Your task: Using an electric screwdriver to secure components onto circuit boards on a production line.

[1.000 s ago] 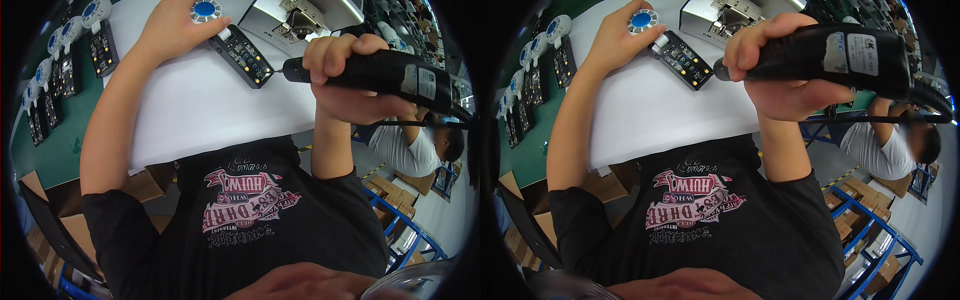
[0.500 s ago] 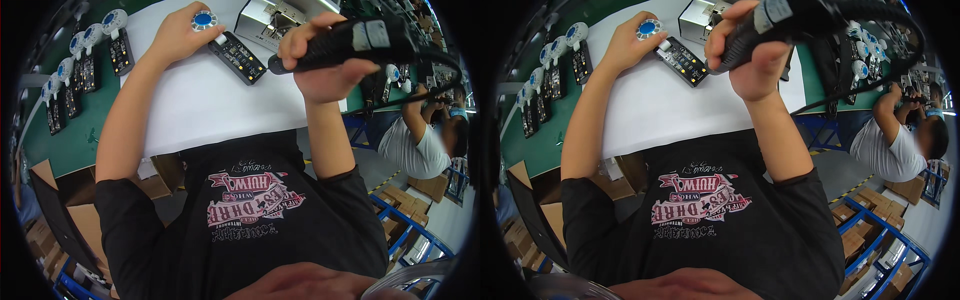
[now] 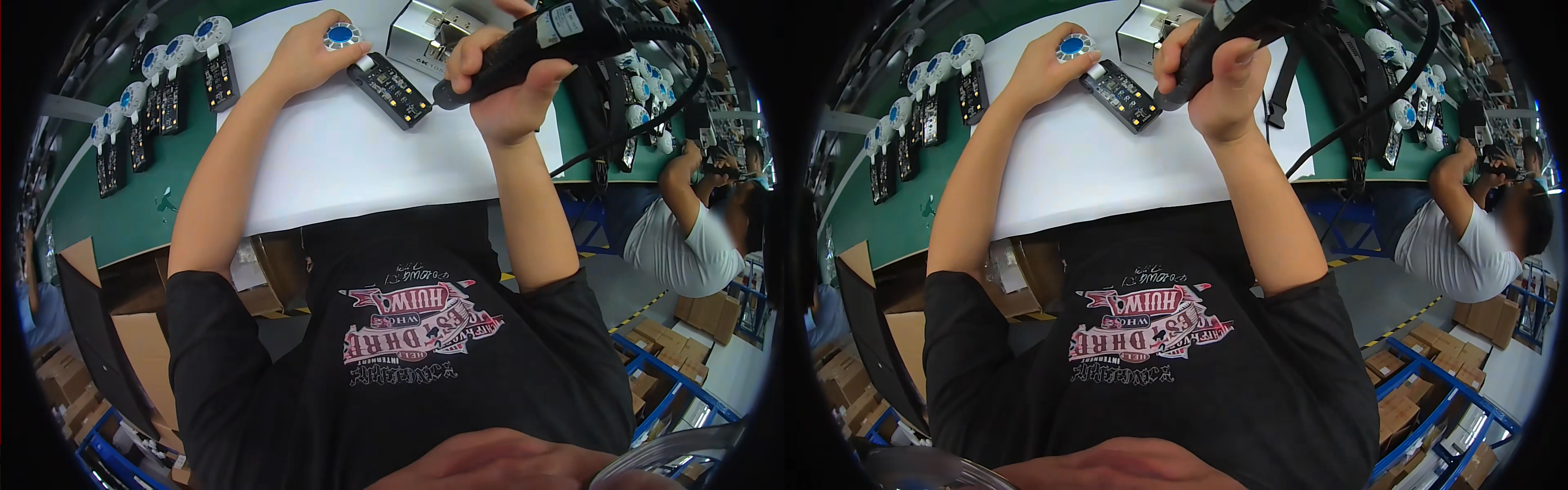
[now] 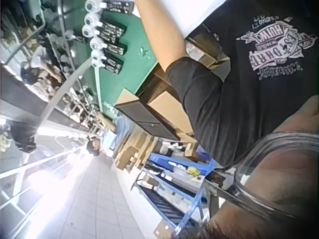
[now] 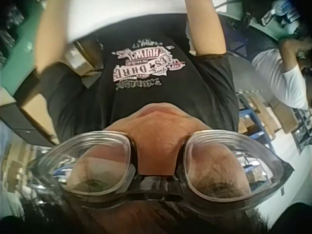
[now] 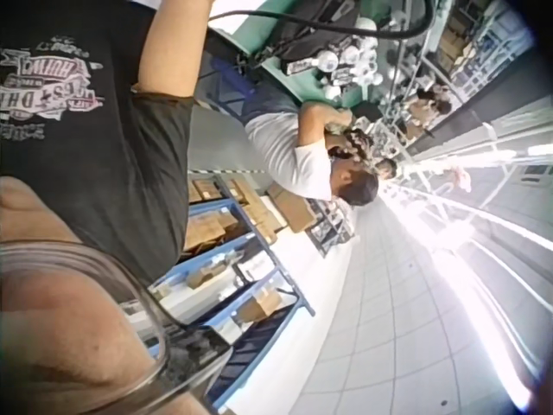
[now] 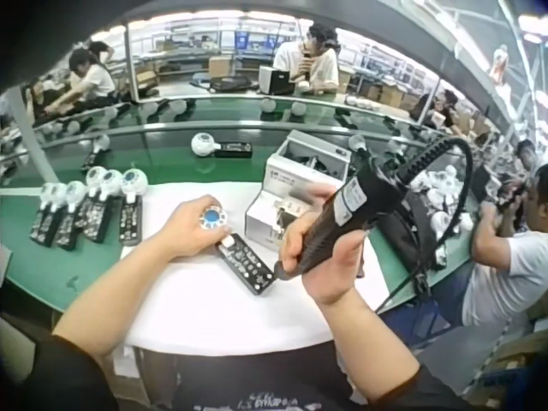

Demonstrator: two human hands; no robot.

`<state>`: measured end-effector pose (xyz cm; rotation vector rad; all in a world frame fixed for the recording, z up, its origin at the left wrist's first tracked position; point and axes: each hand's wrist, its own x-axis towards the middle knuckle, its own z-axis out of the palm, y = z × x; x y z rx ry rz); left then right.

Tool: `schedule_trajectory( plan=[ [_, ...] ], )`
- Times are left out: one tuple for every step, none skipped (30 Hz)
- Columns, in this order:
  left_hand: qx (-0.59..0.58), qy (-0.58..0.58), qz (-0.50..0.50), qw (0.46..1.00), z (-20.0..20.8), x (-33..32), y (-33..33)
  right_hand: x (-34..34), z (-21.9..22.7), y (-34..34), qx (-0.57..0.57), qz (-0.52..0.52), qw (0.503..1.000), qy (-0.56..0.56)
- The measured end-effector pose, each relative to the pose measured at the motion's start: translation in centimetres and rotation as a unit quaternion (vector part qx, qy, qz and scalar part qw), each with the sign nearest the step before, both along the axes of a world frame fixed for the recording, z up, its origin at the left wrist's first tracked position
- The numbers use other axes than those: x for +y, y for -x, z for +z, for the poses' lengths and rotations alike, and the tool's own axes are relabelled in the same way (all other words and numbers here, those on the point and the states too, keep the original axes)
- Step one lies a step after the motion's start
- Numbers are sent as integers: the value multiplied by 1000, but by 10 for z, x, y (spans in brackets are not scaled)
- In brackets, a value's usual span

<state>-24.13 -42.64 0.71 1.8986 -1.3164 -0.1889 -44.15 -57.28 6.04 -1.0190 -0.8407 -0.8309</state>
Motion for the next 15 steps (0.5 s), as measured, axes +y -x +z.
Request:
schedule_trajectory(
  plan=[
    [0,-1,0,1000,0,0,0,13,10,21,136,-106,984,-47],
    [-1,2,-2,1000,-1,0,-1,20,15,30,269,-208,936,-93],
    [-3,4,-6,1000,0,-2,-1,19,16,32,269,-208,936,-94],
    [-4,6,-10,1000,1,-2,-1,19,17,34,267,-202,938,-85],
    [-3,5,-10,1000,1,-2,0,19,17,35,265,-196,941,-75],
    [4,4,-11,1000,1,-3,0,18,16,35,262,-189,944,-65],
    [10,3,-13,1000,2,-3,1,13,10,26,263,-188,944,-66],
    [17,3,-18,1000,2,-6,2,1,-1,9,142,-92,984,-52],
    [16,2,-20,1000,2,-8,2,-7,-7,-10,17,7,999,-36],
    [4,5,-24,1000,0,-10,2,-14,-14,-17,-108,105,988,-17],
    [-7,8,-21,1000,-2,-6,-2,-5,-8,-12,-109,110,988,-18],
    [-19,11,-18,1000,-4,-2,-5,6,-3,3,17,6,999,-30],
    [-20,14,-19,1000,-4,-4,-6,17,8,21,143,-104,984,-39],
    [-19,12,-16,1000,-3,-4,-5,22,14,29,264,-210,940,-48],
    [-17,10,-12,1000,-2,-3,-5,23,19,29,263,-210,941,-48]
  ],
)
